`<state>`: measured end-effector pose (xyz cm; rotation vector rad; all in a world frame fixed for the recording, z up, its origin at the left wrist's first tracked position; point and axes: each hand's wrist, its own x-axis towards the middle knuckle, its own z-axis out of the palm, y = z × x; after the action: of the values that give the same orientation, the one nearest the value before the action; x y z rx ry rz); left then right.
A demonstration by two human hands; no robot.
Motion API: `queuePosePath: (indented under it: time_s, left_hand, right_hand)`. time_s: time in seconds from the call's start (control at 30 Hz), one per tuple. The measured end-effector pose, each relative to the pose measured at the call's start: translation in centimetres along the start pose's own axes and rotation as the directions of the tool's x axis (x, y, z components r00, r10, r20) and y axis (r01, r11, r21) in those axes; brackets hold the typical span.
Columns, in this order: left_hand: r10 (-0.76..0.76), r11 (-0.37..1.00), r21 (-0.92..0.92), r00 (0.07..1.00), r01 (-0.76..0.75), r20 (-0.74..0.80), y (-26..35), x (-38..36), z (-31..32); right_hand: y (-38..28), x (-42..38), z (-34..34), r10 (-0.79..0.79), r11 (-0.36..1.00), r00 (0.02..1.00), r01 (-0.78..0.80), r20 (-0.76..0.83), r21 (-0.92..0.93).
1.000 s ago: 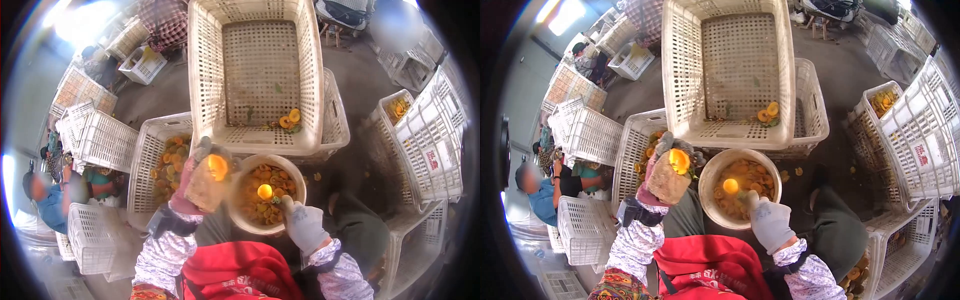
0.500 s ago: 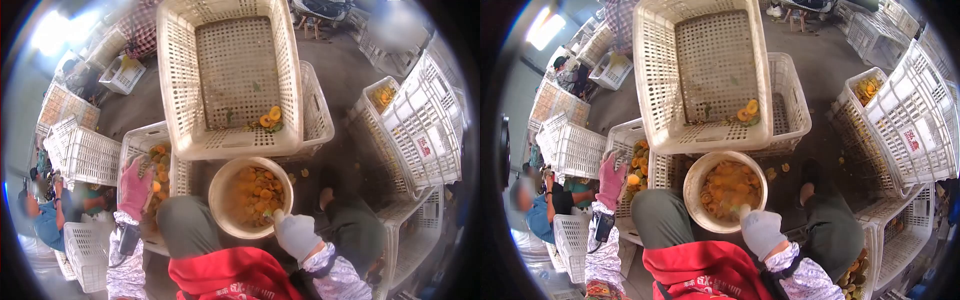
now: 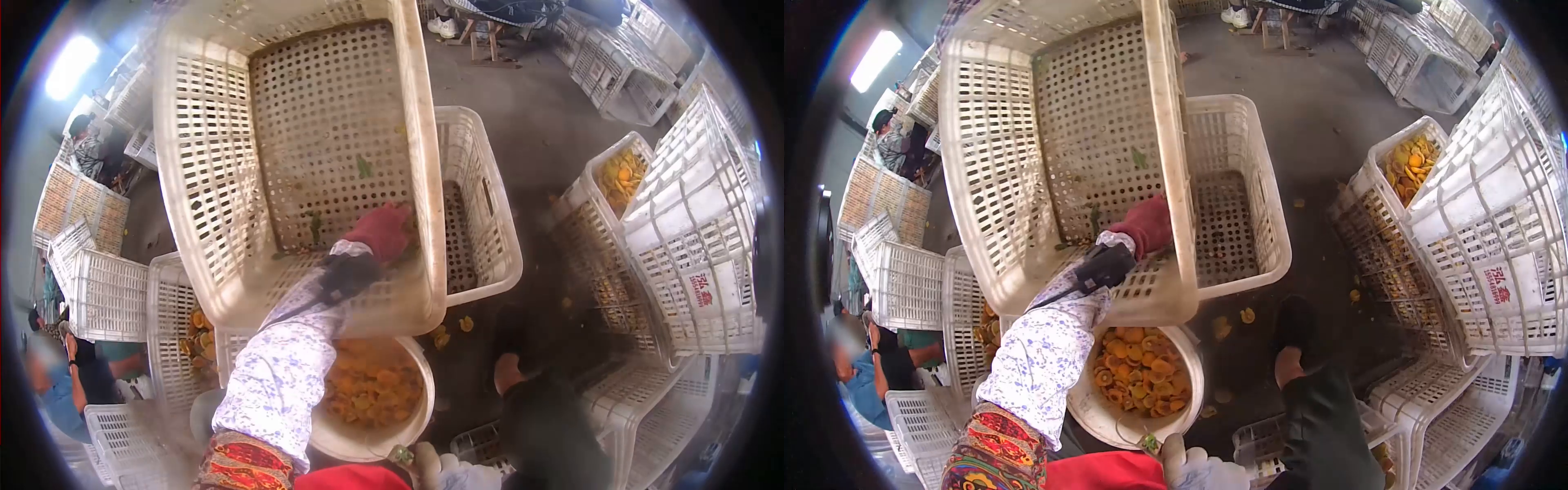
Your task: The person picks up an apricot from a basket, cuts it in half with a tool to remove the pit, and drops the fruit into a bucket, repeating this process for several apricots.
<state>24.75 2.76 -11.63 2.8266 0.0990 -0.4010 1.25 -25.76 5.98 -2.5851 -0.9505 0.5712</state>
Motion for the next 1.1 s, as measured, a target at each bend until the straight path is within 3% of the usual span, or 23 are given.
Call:
queuePosePath:
  time_s: [0.03,0.13,0.17,0.2,0.27,0.33,0.4,0.47,0.53,0.6,0.63,0.67,0.7,0.77,0.8,0.83,0.87,0.9,0.97,1.07,1.1]
  left_hand:
    - [0.008,0.997,-0.074,1.000,-0.007,0.007,0.2,-0.1,0.1]
    - [0.006,0.999,-0.045,1.000,-0.005,0.014,-0.2,-0.6,-0.7]
    - [0.003,0.975,-0.219,0.996,-0.021,-0.084,0.1,-1.9,-1.8]
    - [0.010,0.976,-0.214,0.996,-0.029,-0.092,-0.2,-2.7,-2.9]
    - [-0.206,0.752,-0.636,0.978,0.173,0.024,-1.2,-5.1,-5.1]
    - [-0.114,0.889,-0.458,0.970,0.003,-0.216,-2.4,-9.8,-8.7]
    - [0.076,0.964,-0.206,0.918,-0.168,-0.390,-3.1,-15.9,-12.9]
    - [-0.038,0.978,-0.207,0.952,-0.027,-0.305,-3.4,-22.8,-16.8]
    - [-0.042,0.998,-0.050,0.959,0.030,-0.280,-5.0,-28.7,-19.2]
    - [-0.147,0.965,0.175,0.957,0.194,-0.249,-7.3,-32.9,-19.7]
    - [-0.148,0.965,0.175,0.957,0.195,-0.250,-7.5,-33.0,-19.6]
    - [-0.085,0.934,0.306,0.947,0.183,-0.309,-7.9,-33.1,-19.3]
    - [-0.015,0.885,0.430,0.934,0.179,-0.357,-7.3,-32.9,-19.5]
    - [-0.171,0.985,-0.031,0.970,0.168,-0.171,-3.4,-28.2,-20.6]
    - [-0.127,0.973,-0.207,0.986,0.102,-0.109,-3.7,-25.1,-19.2]
    - [0.021,0.970,-0.239,0.993,-0.048,-0.113,-4.8,-21.3,-17.0]
    - [-0.060,0.934,-0.350,0.998,0.064,0.022,-3.4,-17.0,-15.9]
    - [-0.106,0.913,-0.399,0.994,0.084,-0.033,-4.4,-12.4,-12.6]
    - [-0.258,0.915,-0.329,0.965,0.233,-0.036,-7.2,-3.5,-5.7]
    - [-0.303,0.871,-0.419,0.952,0.257,-0.046,-5.8,0.1,0.5]
    - [-0.211,0.900,-0.397,0.977,0.180,-0.034,-5.0,0.2,1.6]
  right_hand:
    - [0.1,-0.2,0.1,-0.006,1.000,1.000,0.006,0.004,0.023]
    - [-0.1,-0.4,1.7,0.000,0.996,0.996,0.008,-0.092,0.088]
    - [-0.3,-0.3,1.0,-0.001,0.997,0.995,0.009,-0.103,0.082]
    - [-0.4,-0.1,0.1,0.000,0.999,0.997,0.003,-0.083,0.038]
    - [-0.7,-0.2,-0.8,0.005,1.000,0.998,-0.004,-0.068,0.002]
    - [-0.8,-0.5,-0.5,-0.010,1.000,0.998,0.012,-0.068,0.020]
    - [-1.0,-0.8,-0.1,-0.041,0.999,0.991,0.043,-0.130,0.012]
    - [-1.1,-0.9,0.4,-0.080,0.996,0.981,0.074,-0.174,-0.041]
    - [-1.0,-1.1,0.8,-0.116,0.993,0.962,0.105,-0.248,-0.058]
    - [-1.2,-1.2,0.6,-0.143,0.990,0.963,0.135,-0.226,-0.051]
    - [-1.3,-1.3,0.6,-0.144,0.989,0.963,0.136,-0.227,-0.051]
    - [-1.4,-1.2,0.7,-0.151,0.989,0.963,0.147,-0.223,-0.033]
    - [-1.5,-1.1,0.8,-0.158,0.987,0.963,0.159,-0.217,-0.015]
    - [-1.6,-1.0,0.7,-0.140,0.990,0.973,0.140,-0.182,-0.014]
    - [-1.6,-0.9,0.6,-0.118,0.993,0.982,0.117,-0.150,-0.014]
    - [-1.5,-0.8,0.4,-0.114,0.993,0.983,0.112,-0.147,-0.019]
    - [-1.4,-0.9,0.2,-0.076,0.997,0.987,0.077,-0.142,0.006]
    - [-1.2,-0.7,-0.1,-0.039,0.999,0.990,0.044,-0.134,0.031]
    - [-0.6,-0.2,-0.7,-0.002,0.999,0.995,0.006,-0.098,0.042]
    - [-0.2,0.2,-2.6,0.057,0.994,0.996,-0.052,-0.062,0.092]
    - [-0.3,0.5,-3.3,0.063,0.990,0.995,-0.052,-0.079,0.132]
